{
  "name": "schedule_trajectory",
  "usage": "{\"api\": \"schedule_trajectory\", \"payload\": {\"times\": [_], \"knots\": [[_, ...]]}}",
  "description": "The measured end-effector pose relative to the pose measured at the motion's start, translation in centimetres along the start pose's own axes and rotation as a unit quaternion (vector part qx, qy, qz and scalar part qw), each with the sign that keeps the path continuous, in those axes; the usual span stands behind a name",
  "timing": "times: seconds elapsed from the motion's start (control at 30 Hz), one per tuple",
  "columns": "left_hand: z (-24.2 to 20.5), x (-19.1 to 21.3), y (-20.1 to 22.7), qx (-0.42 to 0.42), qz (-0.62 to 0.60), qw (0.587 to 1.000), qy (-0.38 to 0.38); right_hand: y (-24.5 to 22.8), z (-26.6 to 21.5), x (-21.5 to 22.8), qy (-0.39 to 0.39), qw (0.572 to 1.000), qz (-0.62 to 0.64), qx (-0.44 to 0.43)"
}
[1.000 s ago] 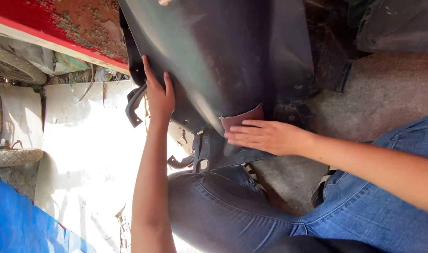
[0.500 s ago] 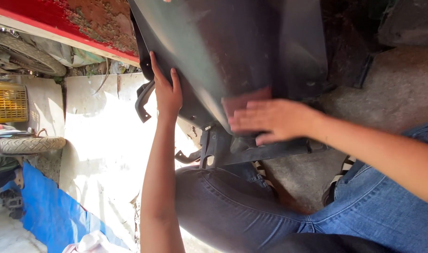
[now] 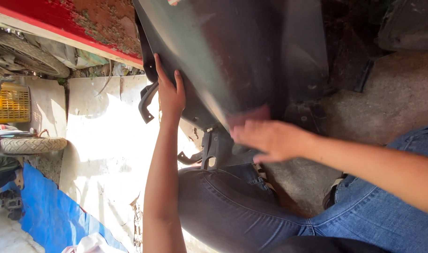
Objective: The person uses sandpaper to smooth the surface of a detached motorcycle plastic body panel.
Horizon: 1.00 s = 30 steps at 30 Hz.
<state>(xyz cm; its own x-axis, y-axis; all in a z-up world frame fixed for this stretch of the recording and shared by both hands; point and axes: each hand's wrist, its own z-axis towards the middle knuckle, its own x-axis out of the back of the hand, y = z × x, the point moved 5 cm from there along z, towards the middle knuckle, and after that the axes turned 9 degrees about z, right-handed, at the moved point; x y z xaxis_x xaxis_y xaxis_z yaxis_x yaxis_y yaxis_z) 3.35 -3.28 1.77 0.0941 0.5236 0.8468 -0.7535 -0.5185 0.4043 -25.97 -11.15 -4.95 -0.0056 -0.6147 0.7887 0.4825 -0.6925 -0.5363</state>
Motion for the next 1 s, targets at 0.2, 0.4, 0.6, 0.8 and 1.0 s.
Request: {"api": "schedule_trajectory", "payload": {"times": [0.2,0.4,0.6,0.8,1.0], "knots": [[0.0,-0.2,-0.2,0.014,0.005,1.000,-0.005,0.2,1.4,5.4,0.077,0.984,-0.160,0.032],[0.0,-0.5,-0.9,0.002,-0.002,1.000,0.013,-0.8,1.3,0.7,0.141,0.961,-0.227,0.072],[-0.3,-0.2,-0.4,0.023,0.012,1.000,0.010,0.2,4.1,3.4,0.099,0.906,-0.397,0.104],[0.0,-0.3,-0.9,0.034,0.021,0.999,0.005,-0.4,6.1,-0.7,0.043,0.926,-0.354,0.123],[-0.3,-0.8,-1.5,0.015,0.003,1.000,0.012,-0.7,7.0,3.0,0.125,0.924,-0.350,0.085]]}}
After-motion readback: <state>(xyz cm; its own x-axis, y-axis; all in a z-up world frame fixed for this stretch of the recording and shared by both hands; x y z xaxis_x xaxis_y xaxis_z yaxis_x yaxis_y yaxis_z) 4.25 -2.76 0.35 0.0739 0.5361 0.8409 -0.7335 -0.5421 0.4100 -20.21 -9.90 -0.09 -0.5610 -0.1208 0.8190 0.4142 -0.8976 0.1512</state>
